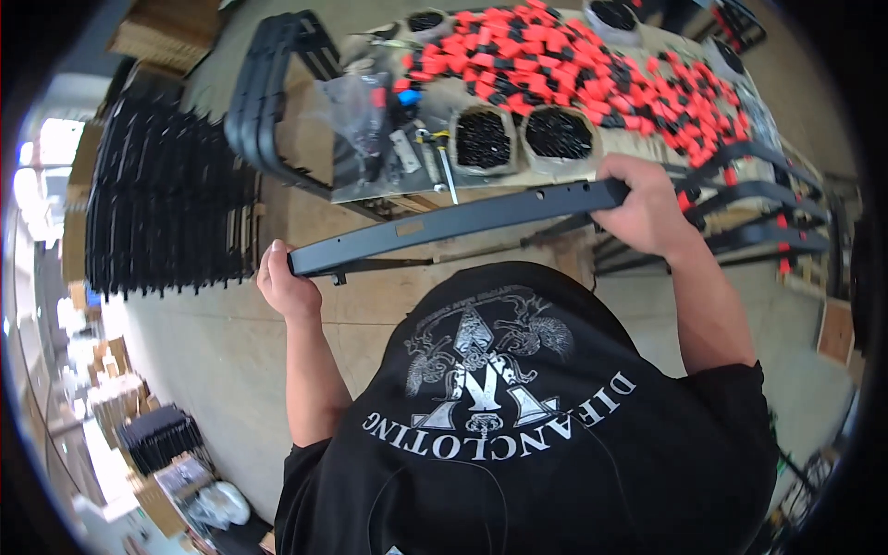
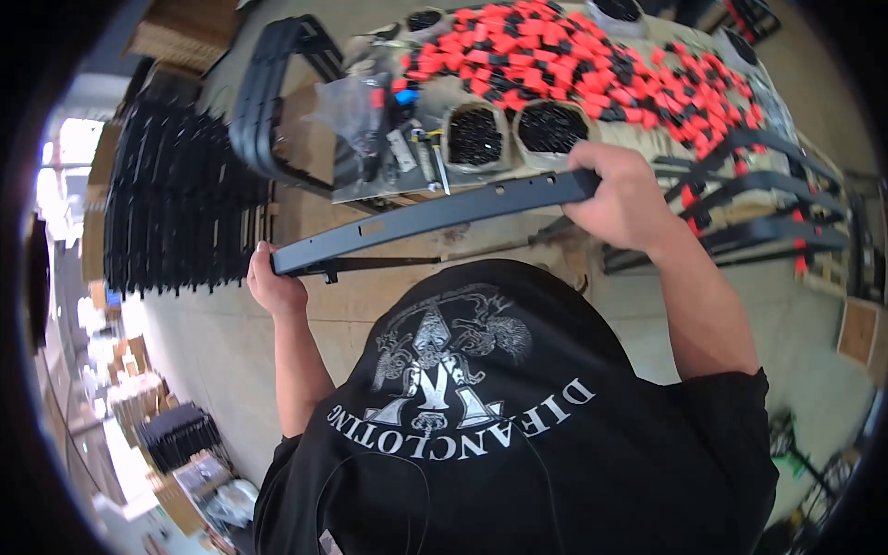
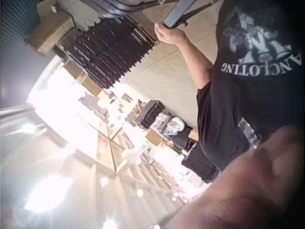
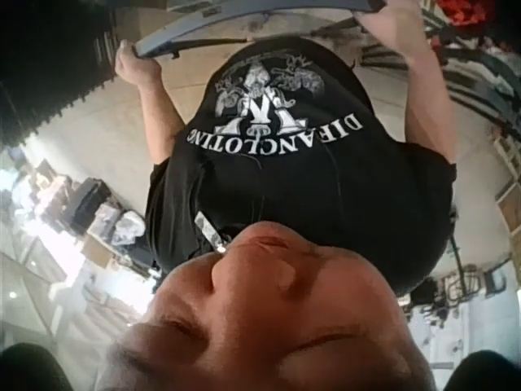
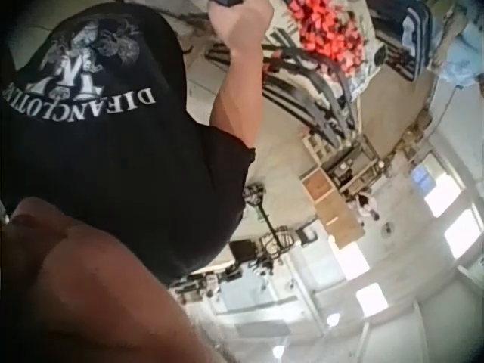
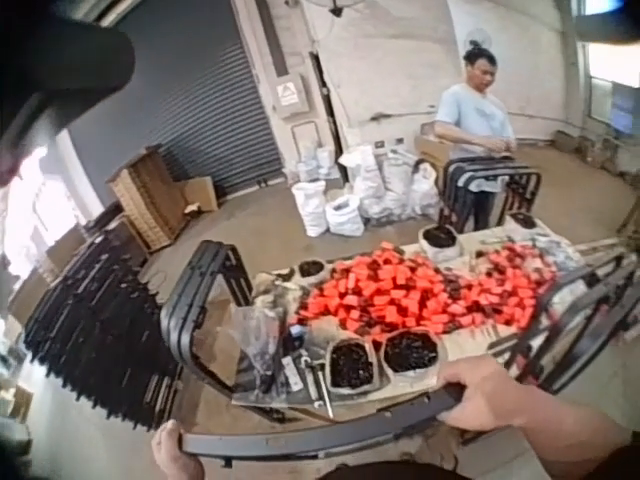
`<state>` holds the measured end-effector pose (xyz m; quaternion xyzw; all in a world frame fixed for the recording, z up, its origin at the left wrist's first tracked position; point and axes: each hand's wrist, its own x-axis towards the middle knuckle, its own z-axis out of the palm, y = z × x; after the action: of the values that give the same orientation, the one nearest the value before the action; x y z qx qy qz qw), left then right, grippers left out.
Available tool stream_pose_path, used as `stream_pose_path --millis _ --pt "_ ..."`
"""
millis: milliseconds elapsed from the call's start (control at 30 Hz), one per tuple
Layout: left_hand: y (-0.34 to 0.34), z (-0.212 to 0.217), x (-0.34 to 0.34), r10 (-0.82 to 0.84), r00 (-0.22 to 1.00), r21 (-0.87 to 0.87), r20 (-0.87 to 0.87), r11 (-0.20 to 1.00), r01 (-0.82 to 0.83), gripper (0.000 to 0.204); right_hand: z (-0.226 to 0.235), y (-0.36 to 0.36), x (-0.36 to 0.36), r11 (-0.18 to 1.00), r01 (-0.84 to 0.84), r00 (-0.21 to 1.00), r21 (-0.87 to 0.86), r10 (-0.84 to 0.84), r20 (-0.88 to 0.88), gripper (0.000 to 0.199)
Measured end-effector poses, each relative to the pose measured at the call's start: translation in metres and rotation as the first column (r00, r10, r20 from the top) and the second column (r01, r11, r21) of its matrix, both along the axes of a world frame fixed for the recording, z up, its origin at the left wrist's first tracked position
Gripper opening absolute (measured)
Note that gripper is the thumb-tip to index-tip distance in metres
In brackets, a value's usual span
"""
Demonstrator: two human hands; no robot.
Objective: Manually attaching red protective caps and trimming components on black metal frames at a workbench in a manufacturing setting.
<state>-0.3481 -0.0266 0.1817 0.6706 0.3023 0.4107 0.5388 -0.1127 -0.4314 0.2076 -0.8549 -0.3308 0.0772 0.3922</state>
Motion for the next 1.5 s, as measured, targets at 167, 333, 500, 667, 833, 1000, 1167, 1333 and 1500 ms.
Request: stream_pose_path --millis 167,333,500,667,833,1000,1167,1333,1500 --pt "0.010 -0.057 0.056 -0.139 0.990 -0.102 0.009 0.985 0.139 0.033 -0.019 -0.014 0.014 0.992 0.093 0.996 -0.080 -0.092 0.024 0.022" --pt "0.027 -0.083 0.092 -0.184 0.983 -0.131 -0.004 0.974 0.182 0.030 -0.034 -0.010 0.026 0.986 0.164 0.985 -0.020 -0.163 0.057 0.020" --pt "0.037 -0.079 0.130 -0.214 0.977 -0.295 0.002 0.933 0.205 0.026 -0.039 0.004 0.058 0.956 0.240 0.970 -0.168 -0.244 0.001 0.026" --pt "0.060 -0.075 0.139 -0.232 0.973 -0.292 -0.004 0.931 0.220 0.026 -0.047 0.018 0.062 0.974 0.197 0.980 -0.109 -0.195 0.026 0.027" --pt "0.087 -0.083 0.153 -0.325 0.943 -0.230 -0.073 0.925 0.301 0.030 -0.040 0.043 0.073 0.956 0.262 0.965 -0.130 -0.257 0.051 0.028" --pt "0.088 -0.086 0.155 -0.365 0.930 -0.228 -0.042 0.910 0.347 0.033 -0.040 0.046 0.075 0.941 0.303 0.952 -0.149 -0.305 0.014 0.028" --pt "0.088 -0.089 0.159 -0.368 0.930 -0.185 -0.014 0.915 0.359 0.033 -0.052 0.047 0.060 0.865 0.500 0.817 0.033 -0.484 0.315 0.062" --pt "0.085 -0.095 0.157 -0.304 0.952 -0.134 -0.035 0.946 0.296 0.034 -0.144 0.043 -0.022 0.330 0.944 0.328 -0.002 -0.939 -0.100 0.048" --pt "0.090 -0.101 0.156 -0.321 0.947 -0.153 -0.007 0.936 0.316 0.035 -0.169 0.098 -0.036 0.895 0.444 0.896 -0.034 -0.444 0.003 0.025"
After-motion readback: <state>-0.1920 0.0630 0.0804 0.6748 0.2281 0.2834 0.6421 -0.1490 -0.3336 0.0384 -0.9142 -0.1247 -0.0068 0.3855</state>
